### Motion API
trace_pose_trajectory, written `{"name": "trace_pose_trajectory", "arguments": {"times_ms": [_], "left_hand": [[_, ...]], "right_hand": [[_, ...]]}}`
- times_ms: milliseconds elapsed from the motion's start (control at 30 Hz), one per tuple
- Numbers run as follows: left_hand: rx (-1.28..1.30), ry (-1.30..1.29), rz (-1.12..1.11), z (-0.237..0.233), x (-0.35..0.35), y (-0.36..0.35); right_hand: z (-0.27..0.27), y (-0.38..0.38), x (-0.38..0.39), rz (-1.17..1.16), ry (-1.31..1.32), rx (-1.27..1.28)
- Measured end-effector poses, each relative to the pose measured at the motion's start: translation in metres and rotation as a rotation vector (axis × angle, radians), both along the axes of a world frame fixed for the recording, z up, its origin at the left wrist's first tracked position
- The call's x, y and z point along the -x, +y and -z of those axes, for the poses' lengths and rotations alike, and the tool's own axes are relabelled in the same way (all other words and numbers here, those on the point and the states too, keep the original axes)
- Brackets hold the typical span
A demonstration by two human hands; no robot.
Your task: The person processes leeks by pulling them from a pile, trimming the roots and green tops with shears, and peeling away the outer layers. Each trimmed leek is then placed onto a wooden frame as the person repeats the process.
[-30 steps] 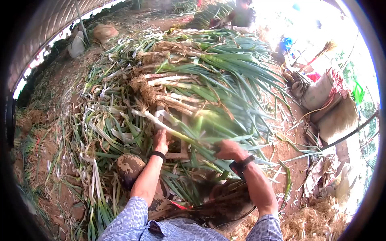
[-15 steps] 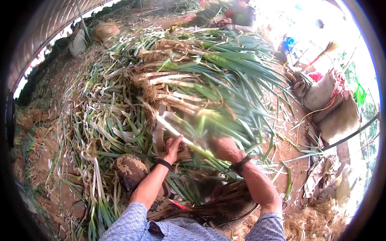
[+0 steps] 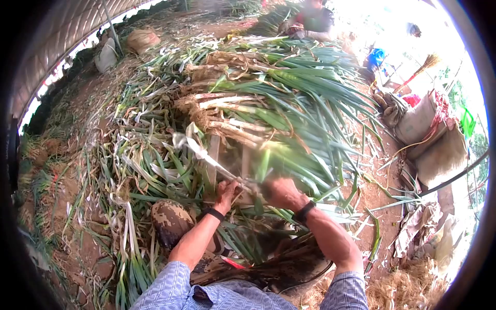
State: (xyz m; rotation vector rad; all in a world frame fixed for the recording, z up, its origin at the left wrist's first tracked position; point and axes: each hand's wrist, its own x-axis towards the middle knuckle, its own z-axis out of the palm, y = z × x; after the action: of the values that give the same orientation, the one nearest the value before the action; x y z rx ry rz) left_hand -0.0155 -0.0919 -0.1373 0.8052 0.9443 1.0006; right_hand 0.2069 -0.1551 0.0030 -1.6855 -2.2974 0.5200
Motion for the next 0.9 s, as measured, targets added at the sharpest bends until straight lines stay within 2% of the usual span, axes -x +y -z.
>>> {"name": "trace_pose_trajectory", "arguments": {"times_ms": [67, 100, 200, 333, 533, 667, 700, 733, 767, 800, 833, 867, 900], "left_hand": [[0.068, 0.074, 0.014, -0.023, 0.005, -0.007], [0.068, 0.068, 0.025, -0.021, 0.007, -0.006], [0.089, 0.022, 0.090, -0.021, 0.009, -0.012], [0.171, 0.043, 0.153, -0.027, 0.018, -0.012], [0.189, -0.121, 0.302, -0.054, 0.037, -0.015], [0.161, -0.152, 0.250, -0.069, 0.042, -0.016], [-0.011, -0.127, 0.297, -0.036, 0.049, 0.000], [0.038, -0.059, 0.239, -0.036, 0.054, 0.009], [-0.050, -0.057, 0.191, -0.039, 0.059, 0.019], [-0.135, -0.060, 0.138, -0.042, 0.064, 0.031], [-0.129, -0.188, 0.074, -0.054, 0.070, 0.049], [-0.122, -0.314, 0.006, -0.072, 0.075, 0.070], [-0.135, -0.321, -0.133, -0.110, 0.076, 0.081]], "right_hand": [[-0.004, 0.000, 0.007, 0.031, 0.055, -0.021], [-0.008, 0.003, 0.009, 0.068, 0.003, 0.009], [-0.005, 0.007, 0.008, -0.046, 0.014, -0.059], [-0.016, 0.005, 0.016, 0.033, 0.021, -0.057], [-0.041, -0.011, 0.019, -0.123, 0.135, -0.032], [-0.041, -0.015, 0.018, -0.109, 0.152, -0.022], [-0.041, -0.018, 0.018, -0.082, 0.148, -0.012], [-0.041, -0.021, 0.017, -0.050, 0.144, -0.003], [-0.058, -0.022, 0.016, -0.011, 0.121, 0.095], [-0.053, -0.022, 0.010, 0.025, 0.149, 0.102], [-0.047, -0.022, 0.004, 0.062, 0.179, 0.108], [-0.047, -0.022, 0.000, 0.102, 0.201, 0.130], [-0.056, -0.022, -0.001, 0.141, 0.205, 0.202]]}}
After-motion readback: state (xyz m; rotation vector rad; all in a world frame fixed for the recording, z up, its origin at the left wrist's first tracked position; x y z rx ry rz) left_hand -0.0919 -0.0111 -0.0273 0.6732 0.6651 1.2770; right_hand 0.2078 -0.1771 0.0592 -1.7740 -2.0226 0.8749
